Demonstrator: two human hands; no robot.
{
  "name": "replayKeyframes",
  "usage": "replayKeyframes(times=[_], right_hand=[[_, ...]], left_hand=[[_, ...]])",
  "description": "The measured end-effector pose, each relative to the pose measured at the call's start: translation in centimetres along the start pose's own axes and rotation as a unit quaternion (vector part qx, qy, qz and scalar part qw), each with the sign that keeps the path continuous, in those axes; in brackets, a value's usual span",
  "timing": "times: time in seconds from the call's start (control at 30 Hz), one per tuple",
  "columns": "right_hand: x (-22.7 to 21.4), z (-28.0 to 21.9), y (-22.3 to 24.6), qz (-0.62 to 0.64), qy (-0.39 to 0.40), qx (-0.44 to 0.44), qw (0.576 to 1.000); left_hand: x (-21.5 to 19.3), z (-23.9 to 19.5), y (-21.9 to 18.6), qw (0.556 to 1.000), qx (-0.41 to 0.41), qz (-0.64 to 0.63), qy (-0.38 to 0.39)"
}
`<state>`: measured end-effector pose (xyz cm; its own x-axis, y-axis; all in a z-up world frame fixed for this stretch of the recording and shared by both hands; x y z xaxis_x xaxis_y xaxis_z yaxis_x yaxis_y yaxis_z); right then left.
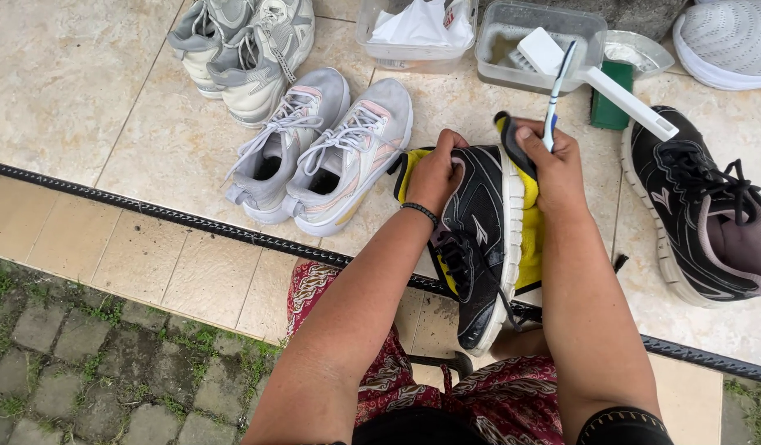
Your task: Cleaning sneakers using a toothbrush and cleaning solution
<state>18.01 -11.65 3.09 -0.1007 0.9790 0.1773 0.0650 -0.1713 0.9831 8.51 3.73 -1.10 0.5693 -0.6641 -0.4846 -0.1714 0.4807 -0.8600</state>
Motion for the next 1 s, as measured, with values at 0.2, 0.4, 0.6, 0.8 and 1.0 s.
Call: replayKeyframes(times=[0.2,0.4,0.6,0.8,1.0], right_hand=[[0.1,1.5,-3.4,-0.002,0.011,0.077,0.997],[0.5,-0.7,-0.8,-0.011,0.001,0.115,0.993],[0.9,-0.8,-1.7,0.006,-0.019,0.116,0.993],[-2.0,2.3,-4.5,-0.066,-0.039,0.013,0.997],[1.7,-1.5,0.5,0.009,0.024,-0.011,1.000]], left_hand=[[-0.1,-0.1,0.2,1.000,-0.015,-0.021,-0.018],[0.5,0.2,1.5,0.999,-0.011,-0.033,-0.031],[0.6,0.2,1.9,0.997,-0.004,-0.066,-0.049],[0.6,1.2,3.1,0.994,0.009,-0.072,-0.087],[0.3,0.8,2.0,0.989,0.018,-0.113,-0.092]])
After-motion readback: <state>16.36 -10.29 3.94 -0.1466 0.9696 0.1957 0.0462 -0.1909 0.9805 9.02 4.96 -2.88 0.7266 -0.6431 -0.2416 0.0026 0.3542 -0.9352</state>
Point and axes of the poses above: each hand's wrist, its own z-axis towards the middle knuckle, its own x-axis out of the palm, y = z × x, the point moved 8 cm from there along z, towards the middle knuckle, and after that the axes turned 15 degrees about -y, right-handed, at the moved point
